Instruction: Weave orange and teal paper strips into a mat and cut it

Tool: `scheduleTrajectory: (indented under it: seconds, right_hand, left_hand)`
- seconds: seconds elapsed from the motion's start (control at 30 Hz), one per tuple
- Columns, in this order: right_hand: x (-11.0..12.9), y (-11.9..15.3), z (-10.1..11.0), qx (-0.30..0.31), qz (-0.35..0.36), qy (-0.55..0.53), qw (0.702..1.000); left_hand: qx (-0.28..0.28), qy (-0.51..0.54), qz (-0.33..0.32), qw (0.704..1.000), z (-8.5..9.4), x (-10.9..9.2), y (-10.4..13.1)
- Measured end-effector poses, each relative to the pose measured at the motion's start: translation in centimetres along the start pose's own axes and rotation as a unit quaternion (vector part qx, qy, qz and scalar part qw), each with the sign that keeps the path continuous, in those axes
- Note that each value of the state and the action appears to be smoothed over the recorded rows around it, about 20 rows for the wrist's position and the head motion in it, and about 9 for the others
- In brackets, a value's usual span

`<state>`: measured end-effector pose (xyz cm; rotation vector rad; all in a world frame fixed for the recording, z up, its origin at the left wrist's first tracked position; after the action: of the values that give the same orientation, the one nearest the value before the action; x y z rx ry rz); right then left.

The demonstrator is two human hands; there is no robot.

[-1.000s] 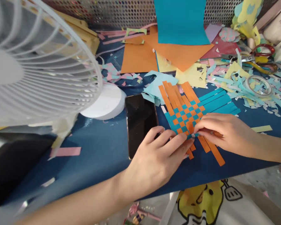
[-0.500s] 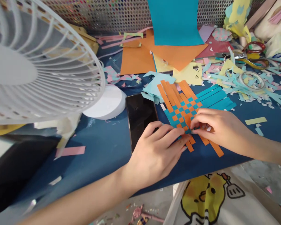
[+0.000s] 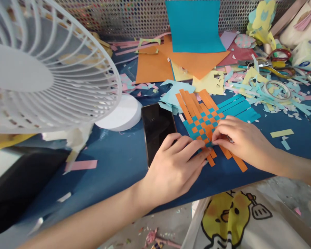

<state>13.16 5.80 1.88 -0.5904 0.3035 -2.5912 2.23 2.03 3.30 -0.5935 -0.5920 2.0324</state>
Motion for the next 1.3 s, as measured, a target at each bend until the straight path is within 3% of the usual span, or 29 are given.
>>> scheduleTrajectory:
  seconds: [1.3]
  right_hand:
    - [0.03,0.23,0.31,-0.017,0.002,-0.001,1.0]
  left_hand:
    - [0.005,0.006,0.006,1.0,-0.08,-0.03,0.2]
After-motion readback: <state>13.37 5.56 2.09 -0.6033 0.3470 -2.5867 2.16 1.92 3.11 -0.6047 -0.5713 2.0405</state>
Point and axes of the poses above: each hand's wrist, its own y-axis away from the middle knuckle, its own z-axis out of the back of the hand, x = y × z, the point moved 9 cm from there along -y, towards the middle knuckle, and after that the axes turned 13 degrees about -x, right-handed, at the moved point
